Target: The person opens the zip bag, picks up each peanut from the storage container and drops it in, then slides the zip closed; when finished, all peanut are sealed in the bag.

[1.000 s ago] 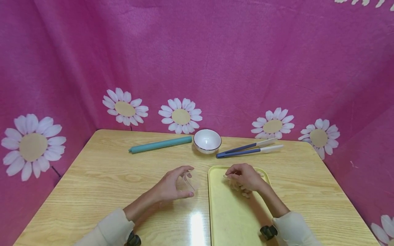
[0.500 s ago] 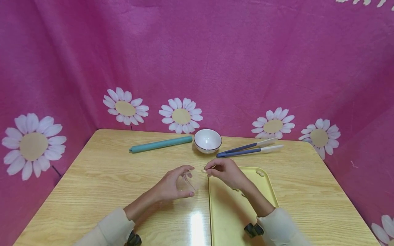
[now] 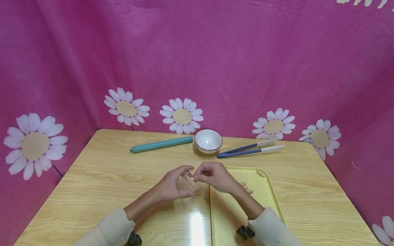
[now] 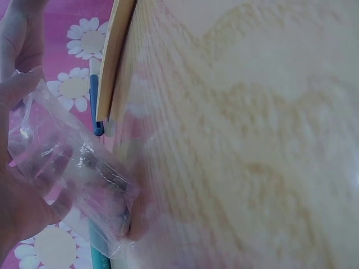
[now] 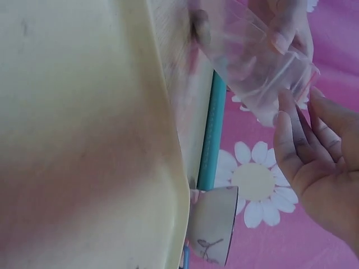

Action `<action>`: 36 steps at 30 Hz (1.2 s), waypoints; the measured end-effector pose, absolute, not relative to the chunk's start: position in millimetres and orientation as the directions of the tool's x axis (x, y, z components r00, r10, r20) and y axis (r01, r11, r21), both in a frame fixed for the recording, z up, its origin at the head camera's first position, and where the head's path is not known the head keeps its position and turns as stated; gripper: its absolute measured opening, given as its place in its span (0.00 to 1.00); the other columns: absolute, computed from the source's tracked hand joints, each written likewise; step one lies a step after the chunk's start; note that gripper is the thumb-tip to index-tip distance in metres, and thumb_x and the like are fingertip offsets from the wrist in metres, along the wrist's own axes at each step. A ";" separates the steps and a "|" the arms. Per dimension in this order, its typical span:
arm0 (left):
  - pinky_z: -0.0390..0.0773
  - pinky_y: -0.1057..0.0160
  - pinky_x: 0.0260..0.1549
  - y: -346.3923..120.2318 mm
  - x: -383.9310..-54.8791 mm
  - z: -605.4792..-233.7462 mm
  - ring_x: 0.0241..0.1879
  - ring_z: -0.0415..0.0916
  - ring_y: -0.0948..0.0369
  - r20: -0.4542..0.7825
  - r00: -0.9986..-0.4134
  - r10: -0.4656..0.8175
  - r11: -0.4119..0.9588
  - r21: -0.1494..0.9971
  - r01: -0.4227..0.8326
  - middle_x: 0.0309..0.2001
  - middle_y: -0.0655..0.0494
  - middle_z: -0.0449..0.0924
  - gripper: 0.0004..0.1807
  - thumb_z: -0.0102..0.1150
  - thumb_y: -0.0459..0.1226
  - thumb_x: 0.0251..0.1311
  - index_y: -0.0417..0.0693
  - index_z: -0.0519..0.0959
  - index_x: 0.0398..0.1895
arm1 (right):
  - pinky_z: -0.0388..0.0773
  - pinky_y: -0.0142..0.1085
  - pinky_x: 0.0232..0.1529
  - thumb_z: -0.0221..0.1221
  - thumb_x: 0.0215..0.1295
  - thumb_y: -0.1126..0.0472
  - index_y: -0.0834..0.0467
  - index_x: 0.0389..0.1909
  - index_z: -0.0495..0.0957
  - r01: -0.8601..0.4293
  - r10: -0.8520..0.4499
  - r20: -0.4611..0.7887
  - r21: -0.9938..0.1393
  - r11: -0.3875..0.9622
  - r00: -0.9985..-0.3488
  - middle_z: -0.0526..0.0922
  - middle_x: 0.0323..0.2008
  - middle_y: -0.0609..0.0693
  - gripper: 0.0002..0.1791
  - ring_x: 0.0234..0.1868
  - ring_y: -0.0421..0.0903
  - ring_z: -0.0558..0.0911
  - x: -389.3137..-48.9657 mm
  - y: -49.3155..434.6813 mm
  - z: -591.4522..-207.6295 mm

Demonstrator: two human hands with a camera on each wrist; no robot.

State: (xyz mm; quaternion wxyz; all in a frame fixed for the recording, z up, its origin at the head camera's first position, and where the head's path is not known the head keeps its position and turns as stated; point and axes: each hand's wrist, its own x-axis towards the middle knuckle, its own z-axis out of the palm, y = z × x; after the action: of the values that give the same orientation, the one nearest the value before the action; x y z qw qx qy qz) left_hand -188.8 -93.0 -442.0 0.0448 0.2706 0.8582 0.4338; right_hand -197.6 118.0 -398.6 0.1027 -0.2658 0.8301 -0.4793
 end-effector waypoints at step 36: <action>0.70 0.52 0.51 -90.8 -189.2 -441.6 0.51 0.72 0.58 0.144 -0.849 0.508 0.478 0.774 0.416 0.48 0.56 0.79 0.41 0.73 0.45 0.44 0.49 0.67 0.64 | 0.73 0.29 0.28 0.64 0.55 0.68 0.62 0.30 0.82 -0.231 -0.375 -0.055 -0.704 0.672 -0.925 0.84 0.26 0.52 0.02 0.27 0.37 0.77 -205.4 237.3 -428.3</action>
State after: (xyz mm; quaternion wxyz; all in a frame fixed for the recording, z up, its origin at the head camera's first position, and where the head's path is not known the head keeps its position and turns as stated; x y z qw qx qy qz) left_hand -189.2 -90.8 -441.6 0.0527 0.2693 0.8580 0.4342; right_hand -205.4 237.3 -428.3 0.0978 -0.1666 0.9090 -0.3693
